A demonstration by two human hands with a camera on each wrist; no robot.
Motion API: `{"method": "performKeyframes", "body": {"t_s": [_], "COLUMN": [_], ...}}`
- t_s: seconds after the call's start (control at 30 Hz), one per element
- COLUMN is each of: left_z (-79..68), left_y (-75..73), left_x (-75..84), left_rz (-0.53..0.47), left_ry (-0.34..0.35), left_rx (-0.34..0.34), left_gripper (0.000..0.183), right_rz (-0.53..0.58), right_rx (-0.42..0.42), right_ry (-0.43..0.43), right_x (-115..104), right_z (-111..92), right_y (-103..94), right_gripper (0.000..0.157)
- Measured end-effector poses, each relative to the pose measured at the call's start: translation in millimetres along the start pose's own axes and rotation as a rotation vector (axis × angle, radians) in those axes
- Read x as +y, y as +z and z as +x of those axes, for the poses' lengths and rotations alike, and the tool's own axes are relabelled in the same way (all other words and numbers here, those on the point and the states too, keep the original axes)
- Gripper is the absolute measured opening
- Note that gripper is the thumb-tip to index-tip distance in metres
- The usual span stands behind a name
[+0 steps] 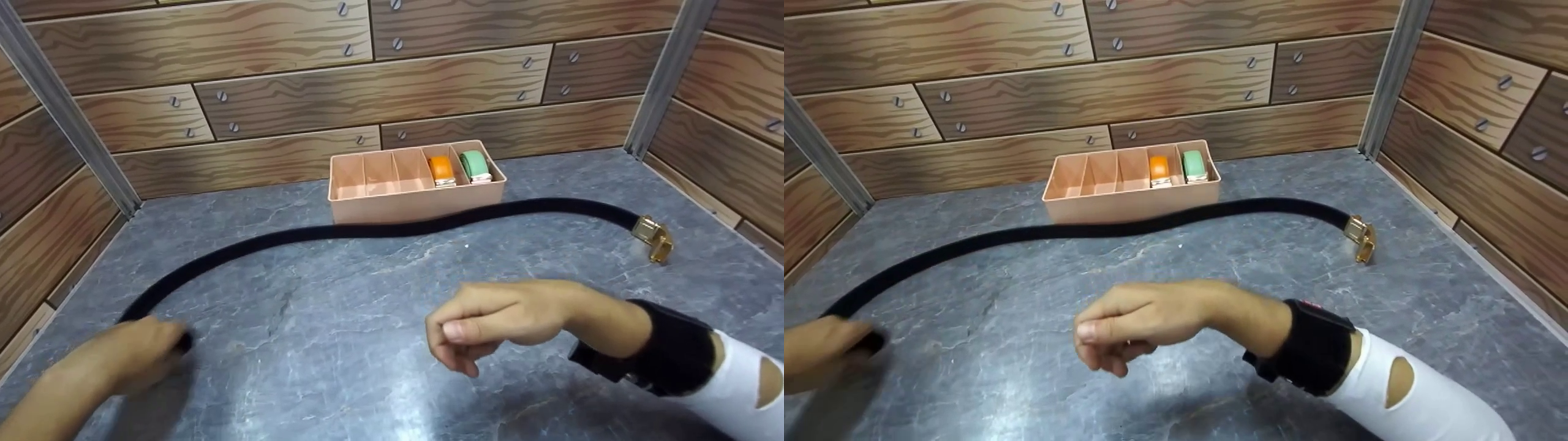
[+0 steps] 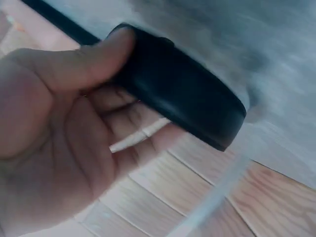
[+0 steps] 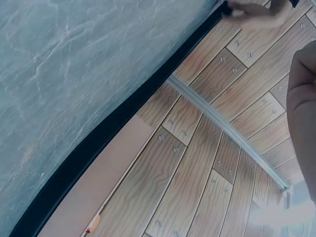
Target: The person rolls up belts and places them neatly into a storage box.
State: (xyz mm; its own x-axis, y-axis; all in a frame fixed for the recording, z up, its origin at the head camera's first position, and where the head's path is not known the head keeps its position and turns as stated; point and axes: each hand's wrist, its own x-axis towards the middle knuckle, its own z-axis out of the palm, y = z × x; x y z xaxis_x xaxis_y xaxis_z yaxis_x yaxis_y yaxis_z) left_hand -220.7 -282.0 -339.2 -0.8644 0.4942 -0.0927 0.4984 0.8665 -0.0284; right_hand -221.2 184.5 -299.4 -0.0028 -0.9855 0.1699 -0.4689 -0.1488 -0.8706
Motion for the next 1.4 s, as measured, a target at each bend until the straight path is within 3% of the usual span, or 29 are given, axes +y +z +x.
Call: {"method": "performKeyframes", "body": {"t_s": [0.07,0.17,0.27,0.4,0.47,0.6,0.73,1.1,1.4], "left_z": [5.8,15.7,27.4,43.7,50.2,59.9,64.2,64.6,66.8], "left_y": [-9.4,-24.1,-31.2,-33.6,-37.8,-46.5,-49.8,-45.3,-43.1], "left_x": [26.7,79.6,132.7,185.6,204.8,228.3,236.7,233.4,234.1], "left_rz": [-0.071,-0.215,-0.304,-0.227,-0.197,-0.244,-0.322,-0.332,-0.302], "left_ry": [0.078,0.209,0.415,0.662,0.689,0.698,0.706,0.734,0.745], "left_rx": [0.111,0.273,0.528,0.885,0.975,1.021,1.027,1.107,1.138], "left_gripper": [0.015,0.014,0.007,0.009,0.010,0.013,0.011,0.016,0.010], "right_rz": [0.014,0.045,0.071,0.073,0.066,0.077,0.116,0.220,0.267], "right_rx": [-0.008,-0.013,-0.014,-0.013,-0.010,0.008,0.031,0.047,0.030], "right_ry": [0.003,0.010,0.010,-0.014,-0.033,-0.054,-0.063,-0.026,-0.010], "right_x": [-0.6,-2.0,-2.6,-1.3,-0.4,-0.3,-2.7,-2.0,3.6], "right_z": [1.5,3.5,5.4,7.9,9.7,13.1,16.2,23.3,24.8], "right_y": [2.1,3.9,5.0,6.0,6.6,9.3,12.0,15.8,20.0], "right_gripper": [0.035,0.036,0.037,0.038,0.039,0.041,0.042,0.038,0.038]}}
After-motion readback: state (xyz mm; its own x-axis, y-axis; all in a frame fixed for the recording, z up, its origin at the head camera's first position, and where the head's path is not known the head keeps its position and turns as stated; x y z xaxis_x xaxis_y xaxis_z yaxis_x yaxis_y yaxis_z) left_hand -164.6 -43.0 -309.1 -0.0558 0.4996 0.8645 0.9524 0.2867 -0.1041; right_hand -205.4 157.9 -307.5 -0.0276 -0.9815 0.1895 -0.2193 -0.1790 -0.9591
